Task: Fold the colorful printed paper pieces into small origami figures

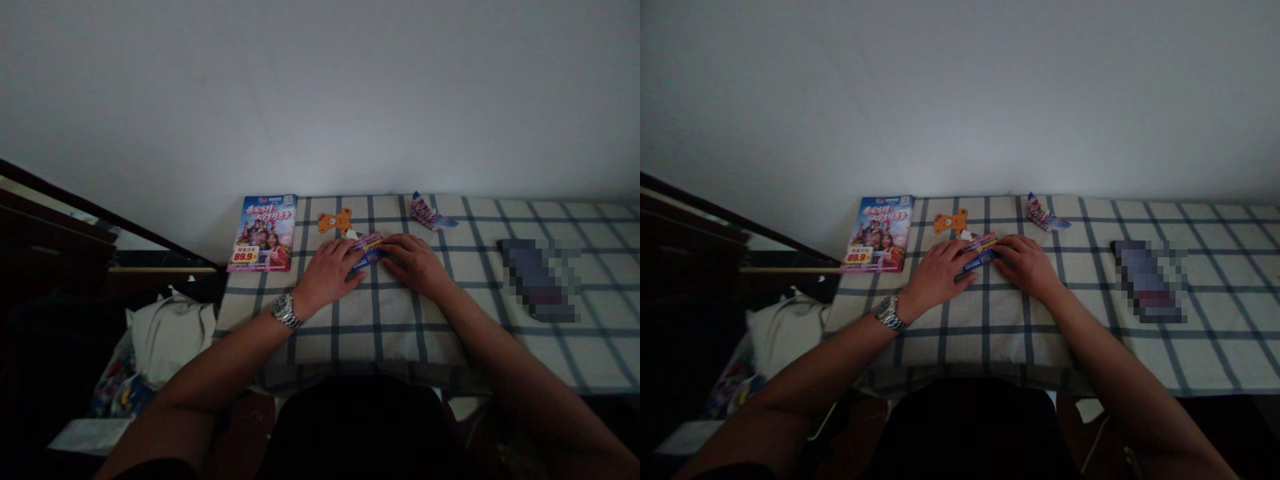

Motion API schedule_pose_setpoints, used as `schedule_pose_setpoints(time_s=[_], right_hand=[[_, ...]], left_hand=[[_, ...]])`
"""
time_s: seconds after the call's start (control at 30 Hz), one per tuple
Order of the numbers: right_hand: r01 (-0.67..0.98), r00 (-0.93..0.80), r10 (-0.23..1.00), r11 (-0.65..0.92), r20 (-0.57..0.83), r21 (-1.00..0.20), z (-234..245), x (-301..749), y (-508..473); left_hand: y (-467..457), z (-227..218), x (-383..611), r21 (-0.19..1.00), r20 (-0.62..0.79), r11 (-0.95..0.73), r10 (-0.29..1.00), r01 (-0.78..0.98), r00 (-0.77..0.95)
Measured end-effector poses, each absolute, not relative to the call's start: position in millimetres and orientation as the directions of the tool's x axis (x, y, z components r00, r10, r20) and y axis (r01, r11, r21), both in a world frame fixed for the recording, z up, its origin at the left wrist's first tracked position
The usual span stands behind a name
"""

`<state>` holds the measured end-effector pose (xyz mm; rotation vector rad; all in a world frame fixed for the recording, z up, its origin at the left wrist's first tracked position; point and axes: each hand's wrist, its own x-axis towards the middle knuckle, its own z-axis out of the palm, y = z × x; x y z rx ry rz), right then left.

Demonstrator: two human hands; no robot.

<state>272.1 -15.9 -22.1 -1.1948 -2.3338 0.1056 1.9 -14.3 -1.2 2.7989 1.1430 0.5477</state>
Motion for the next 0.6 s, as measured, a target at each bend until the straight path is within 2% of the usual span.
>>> schedule_pose_setpoints(time_s=[0.4, 0.6], right_hand=[[0.728, -0.46, 0.793, 0.594, 0.399, -0.341, -21, 274, -15], [0.693, -0.461, 0.786, 0.609, 0.411, -0.386, -18, 273, -16]], left_hand=[[-3, -11, -6, 0.24, 0.387, -0.764, 0.641, 0.599, 0.663], [-3, -10, -5, 0.272, 0.383, -0.783, 0.621, 0.559, 0.683]])
